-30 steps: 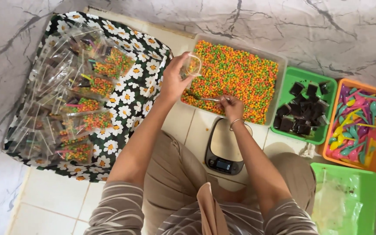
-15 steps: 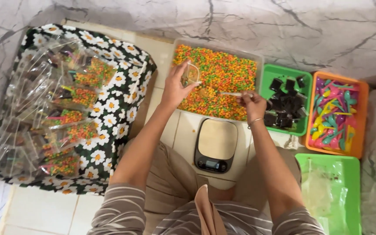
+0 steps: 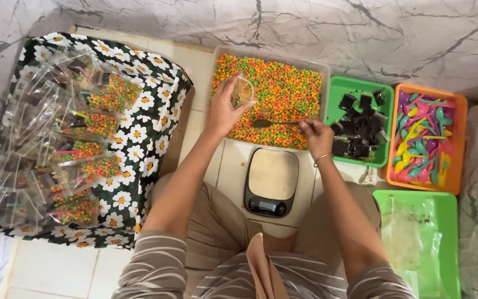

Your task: Manually packaging colorful grains into small plastic bags using a spoon and weighing them on a digital scale before organizing them.

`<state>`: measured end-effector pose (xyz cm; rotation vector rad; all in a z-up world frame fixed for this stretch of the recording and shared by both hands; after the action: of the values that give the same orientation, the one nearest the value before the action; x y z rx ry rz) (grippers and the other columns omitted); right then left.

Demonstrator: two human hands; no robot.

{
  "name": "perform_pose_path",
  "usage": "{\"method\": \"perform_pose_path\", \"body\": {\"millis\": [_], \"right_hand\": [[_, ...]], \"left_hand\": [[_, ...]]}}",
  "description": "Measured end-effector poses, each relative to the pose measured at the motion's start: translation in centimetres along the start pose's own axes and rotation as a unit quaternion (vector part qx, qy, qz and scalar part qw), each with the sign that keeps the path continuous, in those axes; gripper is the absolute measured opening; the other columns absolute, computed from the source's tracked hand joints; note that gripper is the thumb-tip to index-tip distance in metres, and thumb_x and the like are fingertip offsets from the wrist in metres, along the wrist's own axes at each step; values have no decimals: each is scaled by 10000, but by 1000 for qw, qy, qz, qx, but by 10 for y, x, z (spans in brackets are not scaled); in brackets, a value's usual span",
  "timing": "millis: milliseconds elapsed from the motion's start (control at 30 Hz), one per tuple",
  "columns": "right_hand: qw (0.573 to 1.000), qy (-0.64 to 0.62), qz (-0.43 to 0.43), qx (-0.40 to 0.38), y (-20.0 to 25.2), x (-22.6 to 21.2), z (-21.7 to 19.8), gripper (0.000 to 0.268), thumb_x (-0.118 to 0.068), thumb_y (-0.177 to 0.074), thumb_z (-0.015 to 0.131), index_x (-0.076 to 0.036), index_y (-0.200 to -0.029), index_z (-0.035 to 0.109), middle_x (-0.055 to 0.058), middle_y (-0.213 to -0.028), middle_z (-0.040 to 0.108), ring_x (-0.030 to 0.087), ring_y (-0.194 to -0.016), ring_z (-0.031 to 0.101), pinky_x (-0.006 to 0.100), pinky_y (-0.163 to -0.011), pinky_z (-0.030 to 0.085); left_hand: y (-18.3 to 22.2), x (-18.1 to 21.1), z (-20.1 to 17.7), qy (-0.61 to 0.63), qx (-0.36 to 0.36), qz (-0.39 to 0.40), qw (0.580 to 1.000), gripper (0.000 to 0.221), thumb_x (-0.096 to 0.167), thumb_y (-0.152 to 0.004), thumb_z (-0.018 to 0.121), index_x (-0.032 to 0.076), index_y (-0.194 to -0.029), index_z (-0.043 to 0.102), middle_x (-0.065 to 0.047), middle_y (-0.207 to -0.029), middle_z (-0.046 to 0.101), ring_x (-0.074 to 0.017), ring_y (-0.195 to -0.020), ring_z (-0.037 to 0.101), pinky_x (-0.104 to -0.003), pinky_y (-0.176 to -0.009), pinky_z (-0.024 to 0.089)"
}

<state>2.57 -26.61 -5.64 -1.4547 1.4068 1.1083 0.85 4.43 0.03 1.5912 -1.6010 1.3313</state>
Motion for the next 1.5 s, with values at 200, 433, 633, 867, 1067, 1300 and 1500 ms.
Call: {"method": "perform_pose_path", "body": {"millis": [200, 433, 633, 867, 1067, 1300, 1500], "right_hand": [[992, -18, 126, -17, 8, 24, 11, 116, -86, -970, 728, 7, -1036, 748, 178, -831, 742, 216, -675, 730, 333, -628, 628], [975, -77, 208, 23, -7, 45, -12, 196, -87, -936, 732, 48, -1074, 703, 203, -811, 719, 243, -653, 740, 366, -587, 636], [978, -90, 159, 99, -26, 9, -61, 134, -138, -966, 703, -16, -1015, 724, 154, -807, 730, 199, -648, 745, 299, -604, 637], [985, -91, 70, 131, -42, -76, -74, 130, -153, -986, 692, -34, -1029, 717, 146, -818, 748, 158, -653, 752, 275, -639, 658], [988, 15, -72, 136, -19, -127, -43, 81, -55, -989, 693, -3, -1028, 741, 157, -779, 743, 160, -654, 733, 276, -620, 621], [938, 126, -285, 152, 16, -159, -46, 142, 58, -964, 759, -57, -1027, 813, 84, -797, 749, 213, -714, 736, 314, -742, 595], [992, -9, -51, 113, 18, -51, -48, 85, 8, -1001, 690, -9, -1050, 757, 126, -855, 740, 156, -759, 702, 311, -749, 606]], "left_hand": [[3, 4, -11, -15, -20, -17, 1000, 788, 242, -890, 880, 154, -1541, 445, -194, -1378, 524, -451, -1261, 579, -542, -985, 571], [5, 1, -7, -31, -29, -7, 999, 758, 240, -896, 872, 111, -1520, 461, -229, -1388, 503, -479, -1232, 590, -555, -929, 606], [6, 10, 15, -21, -68, -20, 997, 726, 210, -890, 864, 62, -1489, 482, -233, -1404, 508, -475, -1247, 587, -540, -919, 610], [6, 34, 50, -22, -116, -75, 990, 836, 234, -882, 853, 69, -1552, 381, -240, -1452, 466, -480, -1284, 559, -569, -970, 597], [5, 48, 73, -13, -103, -77, 992, 917, 272, -827, 895, 44, -1549, 379, -233, -1412, 498, -463, -1219, 605, -537, -884, 625], [1, 26, 71, 17, -46, -70, 996, 698, 205, -893, 812, -10, -1449, 450, -222, -1368, 504, -451, -1182, 632, -471, -783, 648], [-9, 26, 33, 32, 131, 8, 991, 331, -20, -930, 745, 56, -1221, 605, -97, -1104, 622, -310, -1030, 693, -439, -856, 601]]}}
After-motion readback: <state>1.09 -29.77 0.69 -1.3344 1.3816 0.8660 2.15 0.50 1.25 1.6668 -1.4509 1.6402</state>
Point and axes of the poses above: each hand's wrist, its own y-axis away from the middle knuckle, its own z-axis out of the palm, x = y × z, the point moved 1 cm from there along -y, towards the middle knuckle
